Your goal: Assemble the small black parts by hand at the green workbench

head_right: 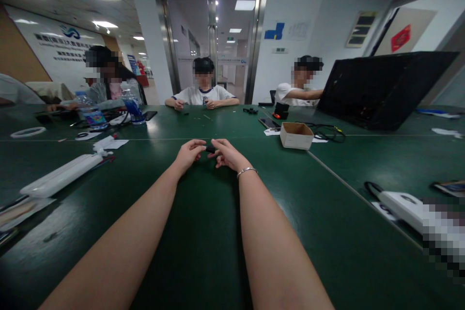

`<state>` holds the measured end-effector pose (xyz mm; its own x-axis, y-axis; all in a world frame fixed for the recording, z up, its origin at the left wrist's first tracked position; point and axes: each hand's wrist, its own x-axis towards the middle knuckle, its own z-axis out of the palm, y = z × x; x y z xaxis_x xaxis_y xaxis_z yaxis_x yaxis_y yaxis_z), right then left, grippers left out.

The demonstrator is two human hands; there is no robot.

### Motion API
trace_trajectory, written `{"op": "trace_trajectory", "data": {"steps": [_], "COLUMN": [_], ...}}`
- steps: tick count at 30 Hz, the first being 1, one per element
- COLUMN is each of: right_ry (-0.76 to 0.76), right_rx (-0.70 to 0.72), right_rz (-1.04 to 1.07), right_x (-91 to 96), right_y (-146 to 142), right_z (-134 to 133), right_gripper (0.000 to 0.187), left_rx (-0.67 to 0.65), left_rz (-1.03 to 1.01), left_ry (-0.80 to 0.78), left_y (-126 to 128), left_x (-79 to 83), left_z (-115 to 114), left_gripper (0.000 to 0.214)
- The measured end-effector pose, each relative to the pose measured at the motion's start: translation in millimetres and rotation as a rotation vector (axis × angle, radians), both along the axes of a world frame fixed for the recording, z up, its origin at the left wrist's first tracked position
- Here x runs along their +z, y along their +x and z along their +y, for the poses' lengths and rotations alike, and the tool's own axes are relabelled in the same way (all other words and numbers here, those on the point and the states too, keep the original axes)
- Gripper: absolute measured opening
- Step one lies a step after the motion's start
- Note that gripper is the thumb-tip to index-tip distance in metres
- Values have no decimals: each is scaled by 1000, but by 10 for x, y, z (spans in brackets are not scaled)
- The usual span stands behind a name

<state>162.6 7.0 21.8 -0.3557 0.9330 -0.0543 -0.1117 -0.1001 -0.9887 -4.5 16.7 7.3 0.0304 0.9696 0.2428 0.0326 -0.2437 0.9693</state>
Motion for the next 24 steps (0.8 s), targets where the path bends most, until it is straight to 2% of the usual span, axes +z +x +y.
{"op": "trace_trajectory", "data": {"steps": [2, 5, 9, 13, 17, 18, 21, 22, 24], "right_ry": [22, 57, 12, 68, 16, 31, 54, 31, -17], "right_rx": [-10, -7, 13, 13, 9, 8, -6, -10, -15], "right_rz": [-12, 15, -11, 13, -4, 1, 32, 30, 5], "right_x": [2, 6, 1, -9, -6, -2, 11, 16, 20], "right_y": [-8, -13, -2, 5, 0, 0, 8, 11, 15], "right_z": [-4, -5, 4, 11, 8, 5, -6, -8, -11], "right_gripper": [40, 62, 40, 63, 37, 38, 57, 56, 39], "left_rx": [10, 33, 28, 35, 30, 33, 41, 38, 28], "left_rz": [-2, -7, -15, -30, -40, -47, -65, -68, -68], "left_ry": [-7, -26, -26, -26, -30, -35, -44, -42, -33], "left_y": [-3, -4, 4, 7, 2, 1, -4, -4, -4], "left_x": [12, 31, 40, 30, 19, 17, 14, 13, 12], "left_z": [-12, -28, -33, -17, -5, -4, -5, -6, -8], "left_gripper": [26, 24, 23, 23, 23, 23, 23, 24, 24]}}
